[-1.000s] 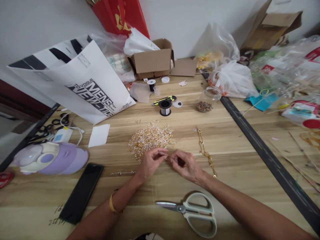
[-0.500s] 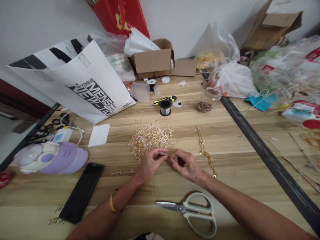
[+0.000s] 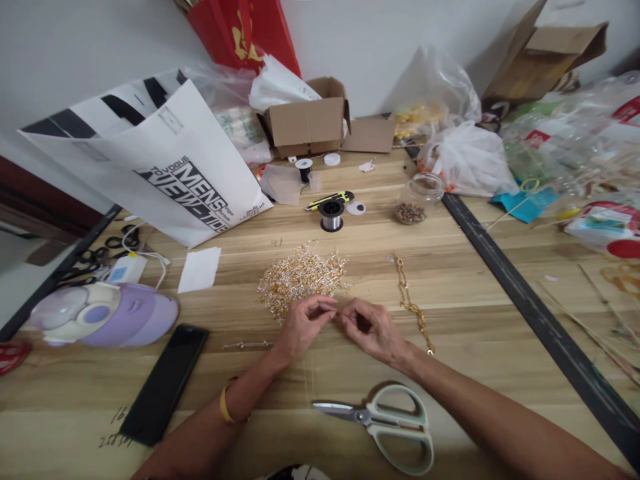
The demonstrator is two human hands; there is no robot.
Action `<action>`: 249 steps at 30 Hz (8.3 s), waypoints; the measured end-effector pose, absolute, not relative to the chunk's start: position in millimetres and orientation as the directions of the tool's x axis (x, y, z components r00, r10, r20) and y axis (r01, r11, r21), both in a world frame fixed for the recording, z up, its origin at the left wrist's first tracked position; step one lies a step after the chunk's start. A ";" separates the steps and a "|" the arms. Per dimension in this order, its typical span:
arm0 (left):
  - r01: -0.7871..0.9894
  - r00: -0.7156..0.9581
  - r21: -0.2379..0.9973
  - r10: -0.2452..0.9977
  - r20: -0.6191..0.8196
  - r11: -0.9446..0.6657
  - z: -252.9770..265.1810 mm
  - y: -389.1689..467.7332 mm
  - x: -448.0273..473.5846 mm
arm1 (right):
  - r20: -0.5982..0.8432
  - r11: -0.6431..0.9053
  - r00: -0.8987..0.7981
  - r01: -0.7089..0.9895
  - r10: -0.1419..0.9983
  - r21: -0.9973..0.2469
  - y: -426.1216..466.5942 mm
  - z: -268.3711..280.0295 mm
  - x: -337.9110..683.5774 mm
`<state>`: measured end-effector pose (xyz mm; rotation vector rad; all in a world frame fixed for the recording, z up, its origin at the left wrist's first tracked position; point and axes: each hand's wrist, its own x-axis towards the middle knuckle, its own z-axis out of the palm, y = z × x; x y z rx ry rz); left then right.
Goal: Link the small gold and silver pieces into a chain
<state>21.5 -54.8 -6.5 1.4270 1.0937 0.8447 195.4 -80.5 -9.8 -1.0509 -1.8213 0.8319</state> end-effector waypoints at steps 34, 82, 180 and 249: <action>0.173 0.319 0.985 0.944 -0.081 0.026 -5.1 -55.5 22.2 | 0.405 0.493 -0.290 0.378 0.867 -0.784 -81.1 -12.8 195.4; 0.186 0.329 0.983 0.942 -0.060 -0.002 -6.7 -56.1 22.0 | 0.415 0.502 -0.292 0.375 0.862 -0.779 -80.4 -11.0 195.2; 0.290 0.421 0.912 0.895 0.149 -0.288 -1.2 -54.8 19.6 | 0.396 0.499 -0.315 0.399 0.863 -0.769 -80.1 -13.9 195.4; 0.424 0.574 0.638 0.736 0.359 -0.643 1.0 -47.9 12.2 | 0.271 0.367 -0.294 0.349 0.916 -0.862 -77.2 -17.3 194.9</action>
